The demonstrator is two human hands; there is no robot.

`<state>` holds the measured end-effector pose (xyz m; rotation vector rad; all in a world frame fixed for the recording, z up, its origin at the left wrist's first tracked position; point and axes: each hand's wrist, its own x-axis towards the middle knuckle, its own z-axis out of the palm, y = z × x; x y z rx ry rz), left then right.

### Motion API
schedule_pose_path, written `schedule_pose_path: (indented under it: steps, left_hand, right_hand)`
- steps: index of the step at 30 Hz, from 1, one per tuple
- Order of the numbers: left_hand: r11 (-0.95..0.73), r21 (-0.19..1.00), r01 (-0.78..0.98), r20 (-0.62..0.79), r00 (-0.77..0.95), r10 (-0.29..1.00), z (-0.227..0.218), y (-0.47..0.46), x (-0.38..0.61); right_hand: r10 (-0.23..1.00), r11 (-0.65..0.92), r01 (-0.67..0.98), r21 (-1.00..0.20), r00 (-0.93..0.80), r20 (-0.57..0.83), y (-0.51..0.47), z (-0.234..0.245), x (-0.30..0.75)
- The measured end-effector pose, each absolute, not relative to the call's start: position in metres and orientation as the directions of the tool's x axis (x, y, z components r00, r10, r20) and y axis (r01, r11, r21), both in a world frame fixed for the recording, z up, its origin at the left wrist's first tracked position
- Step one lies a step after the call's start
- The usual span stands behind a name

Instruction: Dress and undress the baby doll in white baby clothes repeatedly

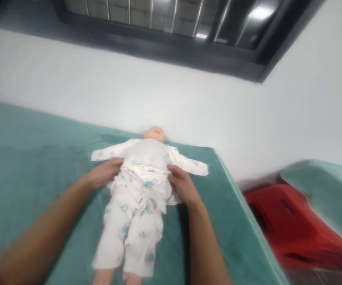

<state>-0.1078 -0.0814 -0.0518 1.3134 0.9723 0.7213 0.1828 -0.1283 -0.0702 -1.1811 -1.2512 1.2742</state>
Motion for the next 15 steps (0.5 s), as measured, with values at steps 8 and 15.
schedule_pose_path:
  steps: [8, 15]
  left_hand:
    - [-0.020, 0.948, 0.316, -0.132, 0.451, 0.883, -0.037, -0.080, -0.124]
    - [-0.068, 0.962, 0.263, -0.051, 0.423, 0.905, -0.030, -0.082, -0.131]
  right_hand:
    - [0.998, -0.043, 0.057, -0.997, -0.041, -0.045, -0.130, -0.069, 0.185]
    - [0.995, 0.046, 0.228, -0.973, 0.072, 0.064, -0.127, -0.070, 0.181]
